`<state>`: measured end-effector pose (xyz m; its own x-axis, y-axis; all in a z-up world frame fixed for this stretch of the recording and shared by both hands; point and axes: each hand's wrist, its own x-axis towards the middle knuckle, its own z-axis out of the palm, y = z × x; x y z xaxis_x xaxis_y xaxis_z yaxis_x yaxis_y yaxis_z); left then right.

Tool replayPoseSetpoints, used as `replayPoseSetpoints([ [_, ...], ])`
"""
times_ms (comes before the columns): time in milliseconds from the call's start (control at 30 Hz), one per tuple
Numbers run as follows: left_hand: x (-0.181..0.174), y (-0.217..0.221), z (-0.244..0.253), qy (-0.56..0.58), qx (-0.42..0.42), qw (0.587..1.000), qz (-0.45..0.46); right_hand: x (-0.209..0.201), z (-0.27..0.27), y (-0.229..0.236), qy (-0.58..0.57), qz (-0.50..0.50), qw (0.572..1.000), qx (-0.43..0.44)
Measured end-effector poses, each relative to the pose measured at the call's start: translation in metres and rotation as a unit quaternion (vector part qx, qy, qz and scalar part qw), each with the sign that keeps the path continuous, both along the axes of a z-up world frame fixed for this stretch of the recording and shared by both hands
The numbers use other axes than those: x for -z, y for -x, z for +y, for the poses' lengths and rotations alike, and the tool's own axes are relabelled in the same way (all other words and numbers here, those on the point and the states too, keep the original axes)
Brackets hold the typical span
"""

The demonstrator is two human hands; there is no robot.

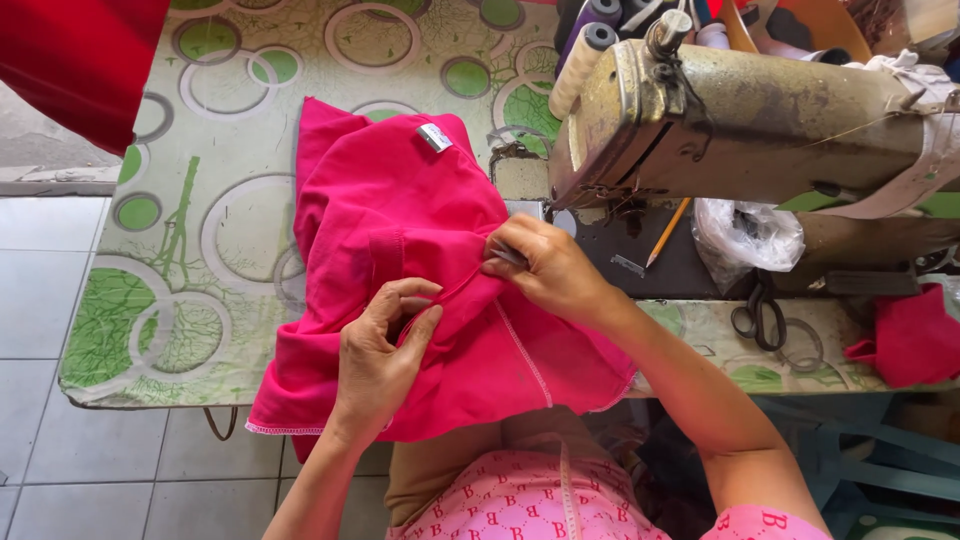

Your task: Manually removing excess white thread from a pink garment using thread snips at a sewing workstation

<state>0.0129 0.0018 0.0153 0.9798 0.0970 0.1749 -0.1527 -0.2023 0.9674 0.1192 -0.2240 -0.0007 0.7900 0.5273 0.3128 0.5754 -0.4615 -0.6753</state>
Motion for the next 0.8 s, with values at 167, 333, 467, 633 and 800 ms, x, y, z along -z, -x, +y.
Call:
replayPoseSetpoints([
  [167,-0.001,-0.001,0.001,0.072,-0.007,0.997,0.03,-0.029,-0.006,0.026,0.022,-0.046,0.997,0.064],
  [333,0.013,-0.002,0.003,0.146,0.004,0.988,0.056,-0.029,0.005,0.062,-0.094,0.087,0.991,0.036],
  [467,0.015,-0.001,0.002,0.214,0.0,0.975,0.062,-0.034,0.023,0.075,-0.055,0.063,0.996,-0.004],
  [633,0.011,0.001,0.003,0.25,-0.006,0.965,0.082,-0.024,0.029,0.077,-0.025,0.009,1.0,-0.009],
  [800,0.015,0.001,0.001,0.266,-0.002,0.961,0.081,-0.022,0.032,0.078,-0.009,-0.005,1.0,0.013],
])
